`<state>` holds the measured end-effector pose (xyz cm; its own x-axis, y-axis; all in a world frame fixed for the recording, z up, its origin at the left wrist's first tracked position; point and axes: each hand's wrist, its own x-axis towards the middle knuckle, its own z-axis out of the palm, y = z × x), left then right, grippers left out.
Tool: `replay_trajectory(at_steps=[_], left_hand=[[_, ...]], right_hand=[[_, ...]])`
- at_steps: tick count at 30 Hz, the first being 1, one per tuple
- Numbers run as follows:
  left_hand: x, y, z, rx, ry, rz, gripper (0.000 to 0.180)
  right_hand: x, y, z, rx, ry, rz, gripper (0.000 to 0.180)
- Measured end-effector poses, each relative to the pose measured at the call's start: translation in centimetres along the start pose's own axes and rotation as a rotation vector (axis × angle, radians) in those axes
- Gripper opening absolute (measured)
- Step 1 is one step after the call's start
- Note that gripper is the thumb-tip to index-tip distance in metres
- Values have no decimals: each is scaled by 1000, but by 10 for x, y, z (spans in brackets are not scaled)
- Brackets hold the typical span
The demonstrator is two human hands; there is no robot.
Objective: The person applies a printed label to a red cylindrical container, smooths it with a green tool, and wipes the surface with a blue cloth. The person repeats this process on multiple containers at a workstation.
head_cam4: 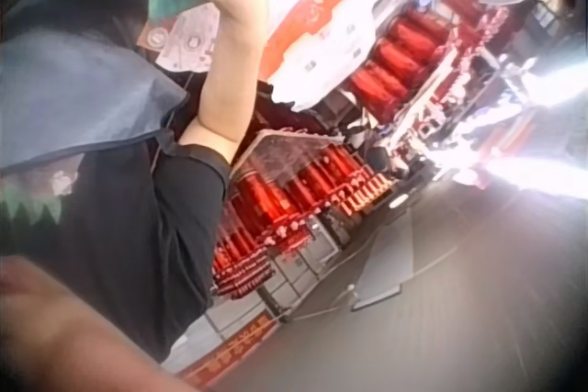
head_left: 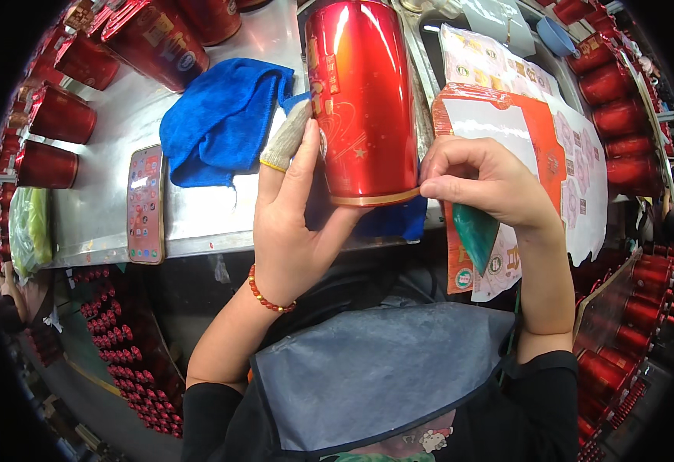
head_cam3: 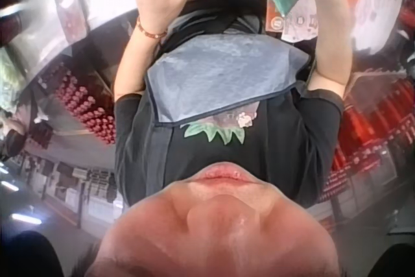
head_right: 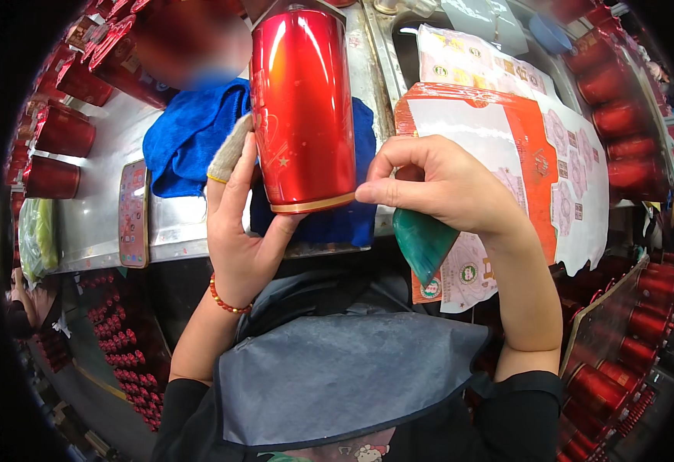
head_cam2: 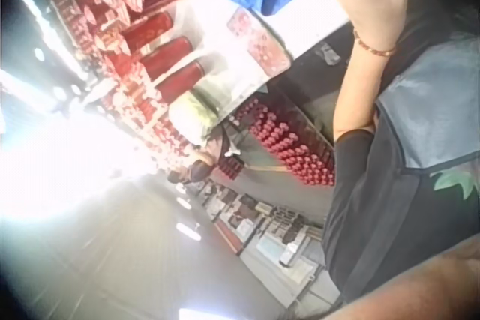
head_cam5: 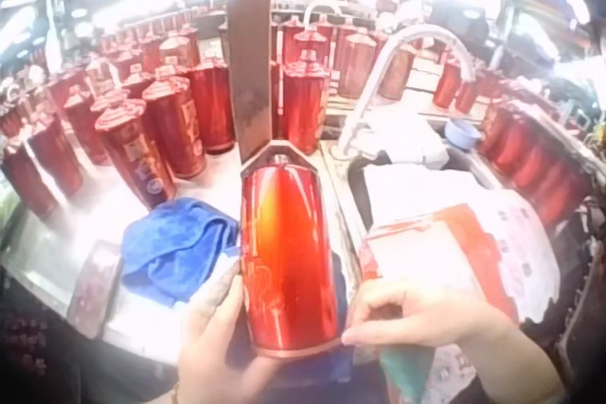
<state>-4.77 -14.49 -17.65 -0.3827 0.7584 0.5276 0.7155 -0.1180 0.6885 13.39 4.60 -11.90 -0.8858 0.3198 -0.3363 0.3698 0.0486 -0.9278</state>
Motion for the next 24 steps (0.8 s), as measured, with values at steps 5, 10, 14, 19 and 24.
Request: replay_trajectory(at_steps=[5, 10, 14, 19, 24], left_hand=[[-9, 5, -13, 170, -23, 36, 76], [-16, 27, -6, 200, 50, 356, 37], [-5, 31, -3, 200, 64, 333, 41], [17, 18, 0, 301, 50, 187, 84], [14, 16, -1, 303, 30, 158, 87]], right_hand=[[4, 0, 1, 30, -8, 68, 16], [6, 1, 2, 43, -18, 47, 15], [-1, -5, 0, -8, 15, 32, 15], [-22, -22, 1, 31, 52, -51, 13], [-25, -19, -2, 42, 66, -14, 11]])
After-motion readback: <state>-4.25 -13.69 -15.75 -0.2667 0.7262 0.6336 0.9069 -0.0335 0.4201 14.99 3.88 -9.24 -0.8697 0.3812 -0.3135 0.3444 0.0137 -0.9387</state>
